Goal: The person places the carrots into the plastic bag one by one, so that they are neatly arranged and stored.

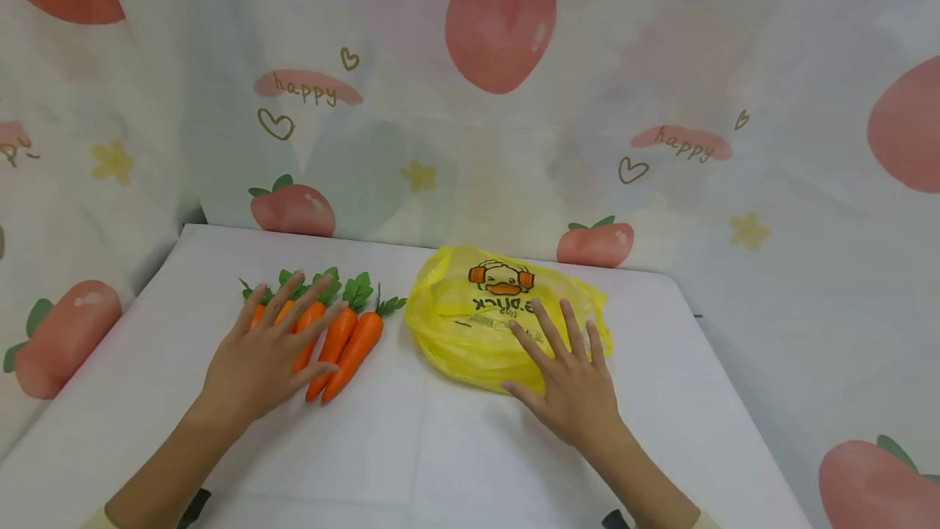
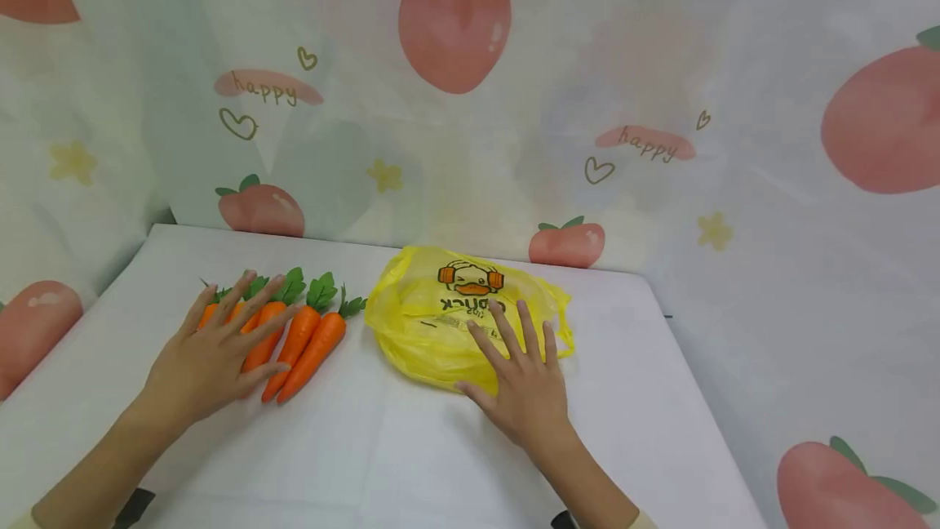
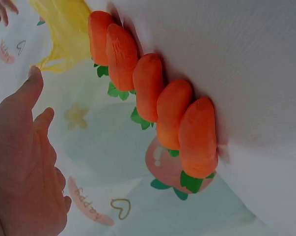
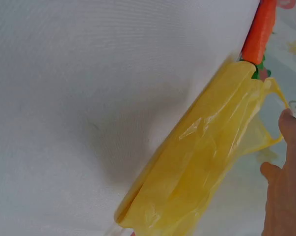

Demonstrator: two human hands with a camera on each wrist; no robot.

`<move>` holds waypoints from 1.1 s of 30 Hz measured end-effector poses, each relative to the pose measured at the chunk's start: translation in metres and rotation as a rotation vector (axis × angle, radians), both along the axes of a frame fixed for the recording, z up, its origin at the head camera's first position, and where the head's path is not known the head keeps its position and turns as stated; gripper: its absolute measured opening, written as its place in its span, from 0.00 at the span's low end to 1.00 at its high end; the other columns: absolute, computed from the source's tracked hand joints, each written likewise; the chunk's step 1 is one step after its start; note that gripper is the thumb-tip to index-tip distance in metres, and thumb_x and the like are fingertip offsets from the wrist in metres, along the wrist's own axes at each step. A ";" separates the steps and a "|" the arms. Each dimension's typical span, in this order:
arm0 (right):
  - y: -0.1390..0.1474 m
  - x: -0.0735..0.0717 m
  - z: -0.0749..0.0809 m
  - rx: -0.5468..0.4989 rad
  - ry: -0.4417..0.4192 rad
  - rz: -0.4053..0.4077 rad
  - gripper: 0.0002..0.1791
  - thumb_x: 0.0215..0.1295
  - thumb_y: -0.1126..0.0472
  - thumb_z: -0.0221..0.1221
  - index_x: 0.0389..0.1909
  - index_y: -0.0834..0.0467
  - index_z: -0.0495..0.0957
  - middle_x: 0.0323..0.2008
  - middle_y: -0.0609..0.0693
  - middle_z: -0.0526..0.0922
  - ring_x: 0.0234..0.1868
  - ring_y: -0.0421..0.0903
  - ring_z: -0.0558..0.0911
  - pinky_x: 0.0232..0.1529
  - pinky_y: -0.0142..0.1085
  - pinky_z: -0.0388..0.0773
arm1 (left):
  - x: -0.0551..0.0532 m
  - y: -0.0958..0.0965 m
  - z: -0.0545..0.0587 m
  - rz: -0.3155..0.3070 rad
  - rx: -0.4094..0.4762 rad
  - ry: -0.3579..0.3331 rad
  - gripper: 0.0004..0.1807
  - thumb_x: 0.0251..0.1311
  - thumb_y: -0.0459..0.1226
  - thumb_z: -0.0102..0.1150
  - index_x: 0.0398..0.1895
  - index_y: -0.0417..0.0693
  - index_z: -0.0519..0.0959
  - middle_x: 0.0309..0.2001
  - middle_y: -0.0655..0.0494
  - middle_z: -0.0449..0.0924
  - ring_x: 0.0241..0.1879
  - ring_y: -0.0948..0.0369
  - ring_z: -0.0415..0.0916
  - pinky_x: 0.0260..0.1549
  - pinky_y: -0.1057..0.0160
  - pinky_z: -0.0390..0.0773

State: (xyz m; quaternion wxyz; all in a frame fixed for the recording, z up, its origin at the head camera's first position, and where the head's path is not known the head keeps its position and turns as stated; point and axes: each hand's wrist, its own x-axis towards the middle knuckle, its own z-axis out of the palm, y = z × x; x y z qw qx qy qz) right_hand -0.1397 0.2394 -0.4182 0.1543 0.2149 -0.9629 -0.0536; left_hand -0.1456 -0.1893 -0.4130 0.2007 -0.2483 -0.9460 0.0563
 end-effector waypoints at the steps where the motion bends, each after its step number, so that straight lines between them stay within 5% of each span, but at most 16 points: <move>1: 0.001 -0.002 -0.001 -0.007 -0.014 -0.013 0.44 0.68 0.26 0.51 0.80 0.41 0.61 0.84 0.51 0.40 0.81 0.58 0.31 0.75 0.63 0.34 | 0.000 -0.001 0.000 0.011 0.009 0.001 0.44 0.68 0.71 0.46 0.79 0.58 0.65 0.83 0.51 0.44 0.81 0.46 0.35 0.75 0.41 0.33; 6: 0.009 -0.012 -0.005 -0.101 -0.110 -0.069 0.40 0.71 0.31 0.54 0.79 0.43 0.65 0.83 0.53 0.41 0.81 0.62 0.37 0.72 0.68 0.43 | 0.001 -0.005 -0.002 0.026 0.062 -0.003 0.52 0.68 0.73 0.09 0.78 0.56 0.67 0.83 0.50 0.41 0.81 0.45 0.34 0.75 0.41 0.33; 8: 0.013 -0.017 -0.006 -0.153 -0.156 -0.102 0.38 0.73 0.32 0.53 0.78 0.45 0.67 0.83 0.54 0.41 0.81 0.63 0.38 0.71 0.69 0.43 | 0.000 -0.006 -0.004 0.021 0.078 -0.006 0.53 0.67 0.73 0.07 0.79 0.56 0.66 0.83 0.50 0.42 0.81 0.45 0.35 0.75 0.41 0.33; 11: 0.020 -0.024 -0.009 -0.220 -0.216 -0.167 0.37 0.75 0.33 0.50 0.77 0.47 0.68 0.83 0.56 0.39 0.81 0.64 0.35 0.71 0.70 0.39 | -0.002 -0.008 -0.007 0.024 0.096 -0.023 0.50 0.69 0.73 0.13 0.79 0.57 0.64 0.83 0.49 0.42 0.80 0.43 0.39 0.75 0.40 0.34; 18: 0.033 -0.036 -0.012 -0.339 -0.295 -0.305 0.38 0.78 0.34 0.46 0.77 0.55 0.66 0.81 0.66 0.29 0.79 0.67 0.28 0.70 0.71 0.36 | -0.011 -0.006 -0.002 0.068 0.181 -0.198 0.41 0.72 0.62 0.52 0.83 0.60 0.57 0.84 0.48 0.38 0.79 0.39 0.41 0.72 0.33 0.44; 26: 0.038 -0.048 -0.012 -0.419 -0.429 -0.419 0.38 0.80 0.38 0.45 0.77 0.61 0.63 0.76 0.75 0.21 0.76 0.74 0.24 0.68 0.74 0.40 | -0.022 -0.009 0.000 0.048 0.332 -0.385 0.42 0.73 0.63 0.50 0.84 0.60 0.54 0.83 0.45 0.39 0.77 0.33 0.43 0.66 0.25 0.50; 33: 0.049 -0.062 -0.009 -0.513 -0.500 -0.452 0.34 0.78 0.46 0.53 0.76 0.61 0.64 0.77 0.77 0.27 0.72 0.82 0.43 0.60 0.78 0.58 | -0.036 -0.025 -0.008 0.007 0.518 -0.539 0.41 0.75 0.59 0.51 0.84 0.59 0.52 0.83 0.43 0.38 0.77 0.33 0.44 0.62 0.21 0.50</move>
